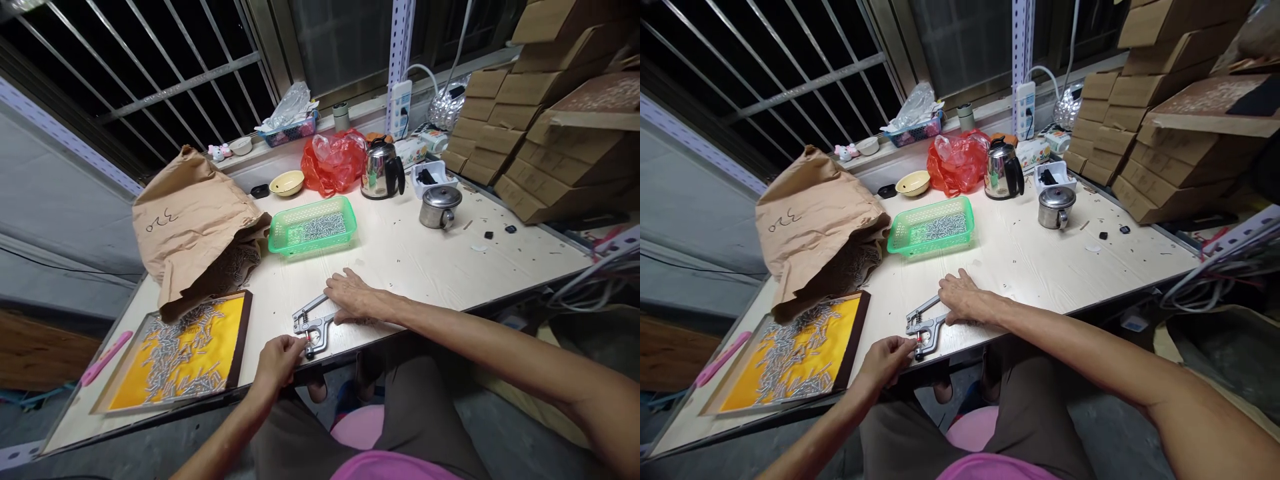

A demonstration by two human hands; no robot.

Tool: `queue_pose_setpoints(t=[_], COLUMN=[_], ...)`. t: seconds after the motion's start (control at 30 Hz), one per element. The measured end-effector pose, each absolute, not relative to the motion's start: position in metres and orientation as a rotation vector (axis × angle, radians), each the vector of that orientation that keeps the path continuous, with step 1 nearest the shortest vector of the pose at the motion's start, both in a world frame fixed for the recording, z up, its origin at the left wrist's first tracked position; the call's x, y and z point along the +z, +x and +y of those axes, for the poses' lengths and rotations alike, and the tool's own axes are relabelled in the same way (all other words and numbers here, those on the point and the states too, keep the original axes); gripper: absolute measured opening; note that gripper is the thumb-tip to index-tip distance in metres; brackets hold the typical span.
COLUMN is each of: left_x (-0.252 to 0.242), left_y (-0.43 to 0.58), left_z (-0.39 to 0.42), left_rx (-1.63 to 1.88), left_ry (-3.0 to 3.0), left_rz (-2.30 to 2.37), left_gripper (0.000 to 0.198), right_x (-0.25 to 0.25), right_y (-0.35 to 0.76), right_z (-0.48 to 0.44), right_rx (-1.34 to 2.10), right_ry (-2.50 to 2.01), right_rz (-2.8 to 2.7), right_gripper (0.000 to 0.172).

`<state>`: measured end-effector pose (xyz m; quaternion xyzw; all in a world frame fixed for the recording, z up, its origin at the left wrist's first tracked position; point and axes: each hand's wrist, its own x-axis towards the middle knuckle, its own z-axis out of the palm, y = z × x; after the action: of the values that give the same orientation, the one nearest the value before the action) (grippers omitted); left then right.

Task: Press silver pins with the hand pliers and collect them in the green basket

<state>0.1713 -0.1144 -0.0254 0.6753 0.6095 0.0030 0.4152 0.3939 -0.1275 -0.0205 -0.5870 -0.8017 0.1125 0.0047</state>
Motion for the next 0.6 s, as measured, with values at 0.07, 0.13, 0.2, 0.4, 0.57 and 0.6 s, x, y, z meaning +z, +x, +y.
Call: queue_pose_setpoints(t=[0.07, 0.13, 0.2, 0.4, 0.57, 0.6], left_x=[-0.023, -0.024, -0.029, -0.044, -0.035, -0.033], left_y=[0.175, 0.184, 0.196, 0.224, 0.232, 0.234], left_z=[-0.118, -0.118, -0.113, -0.09, -0.087, -0.087], left_rx=[0.161, 0.291, 0.333, 0.045, -0.086, -0.103], left_ry=[2.097, 2.416, 2.624, 2.77, 2.834, 2.857], left_rz=[1.464, 1.276, 1.063, 0.858, 0.879, 0.88], left_gripper=[0.032, 0.028, 0.035, 0.062, 0.062, 0.062], right_x=[-0.017, -0.015, -0.016, -0.019, -0.015, -0.015], right_y=[0.393, 0.392, 0.39, 0.393, 0.406, 0.408], right_z=[-0.131, -0.133, -0.133, -0.131, -0.131, -0.132], right_rx=[0.348, 0.336, 0.32, 0.374, 0.414, 0.418], right_ry=[-1.85, -1.852, -1.849, -1.835, -1.927, -1.921], right_rz=[-2.512, -2.51, -2.51, -2.493, -2.526, -2.535], right_gripper=[0.046, 0.045, 0.044, 0.053, 0.063, 0.059])
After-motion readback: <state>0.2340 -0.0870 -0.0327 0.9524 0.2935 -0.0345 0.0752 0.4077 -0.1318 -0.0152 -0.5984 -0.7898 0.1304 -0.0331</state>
